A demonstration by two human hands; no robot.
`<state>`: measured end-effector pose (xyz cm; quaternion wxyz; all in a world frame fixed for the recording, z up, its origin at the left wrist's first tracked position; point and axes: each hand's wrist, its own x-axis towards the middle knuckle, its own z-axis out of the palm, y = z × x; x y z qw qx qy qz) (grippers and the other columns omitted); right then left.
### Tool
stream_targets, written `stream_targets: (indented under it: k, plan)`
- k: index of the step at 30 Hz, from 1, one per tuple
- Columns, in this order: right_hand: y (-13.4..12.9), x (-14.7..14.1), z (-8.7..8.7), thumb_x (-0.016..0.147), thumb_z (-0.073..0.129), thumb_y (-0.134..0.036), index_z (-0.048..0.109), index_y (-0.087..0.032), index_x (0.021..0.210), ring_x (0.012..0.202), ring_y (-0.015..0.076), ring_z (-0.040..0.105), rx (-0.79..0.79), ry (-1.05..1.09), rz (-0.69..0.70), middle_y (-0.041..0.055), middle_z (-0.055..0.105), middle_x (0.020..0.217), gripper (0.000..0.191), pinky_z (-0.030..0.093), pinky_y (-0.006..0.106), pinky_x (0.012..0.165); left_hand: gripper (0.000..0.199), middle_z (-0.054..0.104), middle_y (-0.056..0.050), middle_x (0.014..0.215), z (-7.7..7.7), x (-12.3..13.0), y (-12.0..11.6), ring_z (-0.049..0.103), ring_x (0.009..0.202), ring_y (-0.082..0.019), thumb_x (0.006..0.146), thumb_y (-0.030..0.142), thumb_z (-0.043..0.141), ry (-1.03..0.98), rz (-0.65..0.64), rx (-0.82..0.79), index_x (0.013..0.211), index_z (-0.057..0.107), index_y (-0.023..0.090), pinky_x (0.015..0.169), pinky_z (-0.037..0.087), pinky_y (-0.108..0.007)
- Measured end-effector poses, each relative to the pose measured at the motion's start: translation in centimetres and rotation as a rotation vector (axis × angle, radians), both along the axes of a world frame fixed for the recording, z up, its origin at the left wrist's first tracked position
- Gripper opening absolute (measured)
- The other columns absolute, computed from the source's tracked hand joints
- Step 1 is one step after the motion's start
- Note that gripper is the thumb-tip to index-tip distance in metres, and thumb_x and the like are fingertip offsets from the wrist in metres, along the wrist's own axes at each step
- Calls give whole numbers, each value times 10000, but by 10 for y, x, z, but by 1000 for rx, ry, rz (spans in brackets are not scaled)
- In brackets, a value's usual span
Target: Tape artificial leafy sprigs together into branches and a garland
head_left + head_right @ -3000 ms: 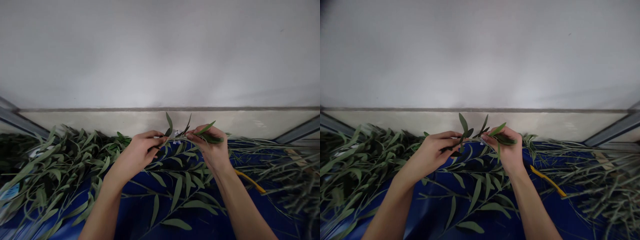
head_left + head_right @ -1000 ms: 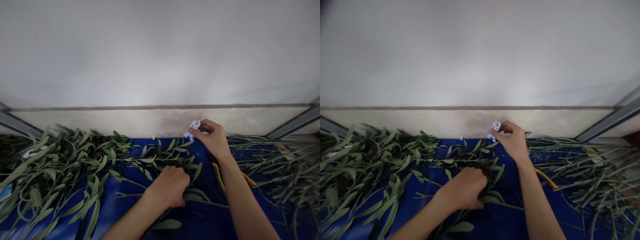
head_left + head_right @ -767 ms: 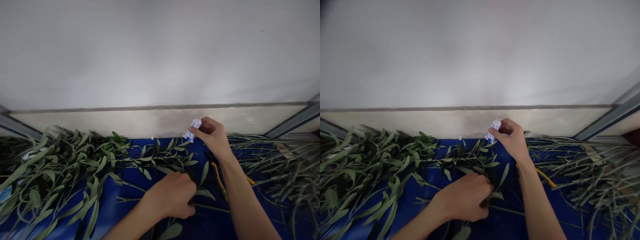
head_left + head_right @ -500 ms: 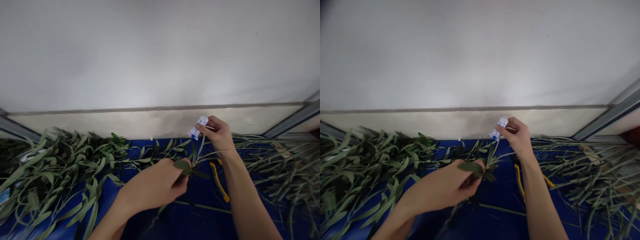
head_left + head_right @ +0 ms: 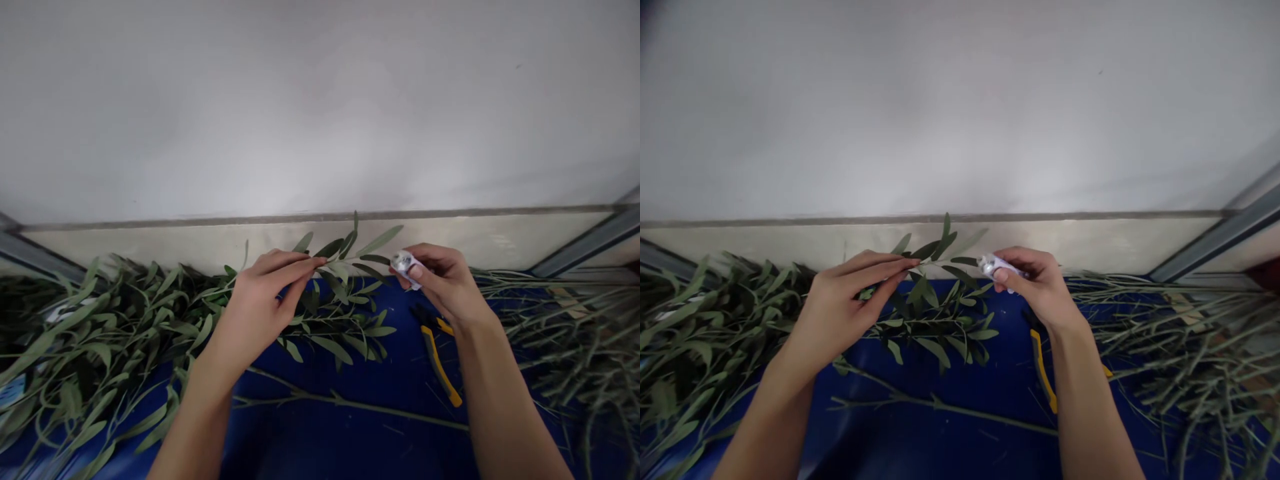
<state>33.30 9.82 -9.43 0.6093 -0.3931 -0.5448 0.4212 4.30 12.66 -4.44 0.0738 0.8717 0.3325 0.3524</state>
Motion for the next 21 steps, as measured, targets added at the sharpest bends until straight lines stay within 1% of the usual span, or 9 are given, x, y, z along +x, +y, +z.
stream_targets:
  k: [3, 6, 10, 14, 18, 21]
  plan:
    - [-3, -1, 4, 806, 846, -405, 817, -240, 917, 577, 170, 585, -13, -123, 2, 33, 699, 691, 201, 438, 311, 540, 272, 757, -55, 1150, 1, 4, -1, 700, 1075, -233, 1033, 185, 509, 40, 4, -35, 1204, 716, 232, 925, 606, -377]
    - [-3, -3, 6, 824, 829, -408, 827, -239, 923, 565, 164, 568, -23, -180, -14, 28, 684, 663, 197, 409, 300, 517, 289, 752, -63, 1120, 4, 6, -2, 703, 1036, -235, 1040, 205, 460, 68, 0, -63, 1209, 695, 219, 911, 616, -390]
    - [-2, -5, 3, 828, 829, -398, 830, -251, 974, 566, 161, 574, -35, -171, -16, 23, 687, 664, 208, 418, 289, 512, 299, 744, -67, 1137, 5, 8, -2, 699, 1041, -229, 1034, 184, 447, 70, -16, -104, 1200, 694, 212, 934, 611, -400]
    - [0, -8, 0, 826, 826, -416, 828, -245, 965, 579, 164, 596, -48, -173, -18, 32, 715, 723, 221, 451, 286, 513, 288, 742, -71, 1158, 4, 9, -2, 699, 1067, -234, 1038, 195, 453, 64, -35, -115, 1186, 698, 223, 963, 600, -404]
    - [1, -9, 1, 832, 821, -408, 825, -242, 949, 588, 162, 600, -44, -180, -11, 35, 719, 738, 204, 453, 279, 510, 281, 741, -63, 1161, 1, 7, -1, 703, 1057, -224, 1033, 177, 480, 70, -47, -105, 1195, 701, 238, 916, 603, -365]
    - [1, -9, 0, 835, 820, -404, 824, -251, 952, 589, 160, 598, -40, -165, -4, 35, 724, 757, 193, 455, 280, 511, 290, 738, -56, 1171, -1, 5, 0, 702, 1057, -211, 1028, 158, 503, 63, -54, -95, 1222, 700, 245, 909, 590, -338]
